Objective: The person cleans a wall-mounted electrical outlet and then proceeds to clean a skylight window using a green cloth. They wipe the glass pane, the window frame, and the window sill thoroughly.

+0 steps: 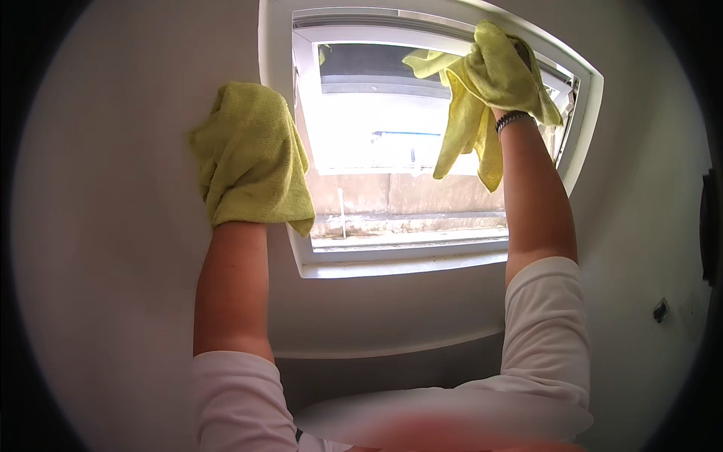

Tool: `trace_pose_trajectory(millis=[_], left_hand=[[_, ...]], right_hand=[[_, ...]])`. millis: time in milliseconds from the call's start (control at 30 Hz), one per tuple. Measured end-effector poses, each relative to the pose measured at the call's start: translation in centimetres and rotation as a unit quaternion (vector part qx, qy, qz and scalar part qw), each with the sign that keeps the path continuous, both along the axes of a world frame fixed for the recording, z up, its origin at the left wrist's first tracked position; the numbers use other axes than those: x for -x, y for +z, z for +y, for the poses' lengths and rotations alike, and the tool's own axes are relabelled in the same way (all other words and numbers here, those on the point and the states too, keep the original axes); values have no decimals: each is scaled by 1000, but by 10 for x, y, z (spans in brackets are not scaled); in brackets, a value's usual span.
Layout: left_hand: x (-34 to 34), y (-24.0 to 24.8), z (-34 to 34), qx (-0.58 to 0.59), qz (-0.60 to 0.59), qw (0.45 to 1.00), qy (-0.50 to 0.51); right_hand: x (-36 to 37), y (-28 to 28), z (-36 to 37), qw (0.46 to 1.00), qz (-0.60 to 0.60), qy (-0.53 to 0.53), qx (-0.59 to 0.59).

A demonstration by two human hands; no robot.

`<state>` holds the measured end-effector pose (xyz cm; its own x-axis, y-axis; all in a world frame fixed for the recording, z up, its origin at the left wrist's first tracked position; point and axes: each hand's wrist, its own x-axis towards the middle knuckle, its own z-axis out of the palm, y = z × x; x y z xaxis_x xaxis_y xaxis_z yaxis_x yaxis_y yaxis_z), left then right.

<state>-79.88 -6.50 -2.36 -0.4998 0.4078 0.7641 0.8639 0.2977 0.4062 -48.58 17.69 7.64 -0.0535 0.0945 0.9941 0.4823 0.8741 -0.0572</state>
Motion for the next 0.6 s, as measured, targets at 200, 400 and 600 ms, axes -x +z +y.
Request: trace_pose_trajectory(millis=[200,400,600], left_hand=[[2,5,-18,19,28,998,48],[4,3,-23,33,37,998,49],[-3,4,-25,46,49,997,43]], right_hand=[[111,25,-65,987,-49,-149,-13],[223,52,-143,926,-292,-238,6],[240,58,-130,957,-246,-148,-49]])
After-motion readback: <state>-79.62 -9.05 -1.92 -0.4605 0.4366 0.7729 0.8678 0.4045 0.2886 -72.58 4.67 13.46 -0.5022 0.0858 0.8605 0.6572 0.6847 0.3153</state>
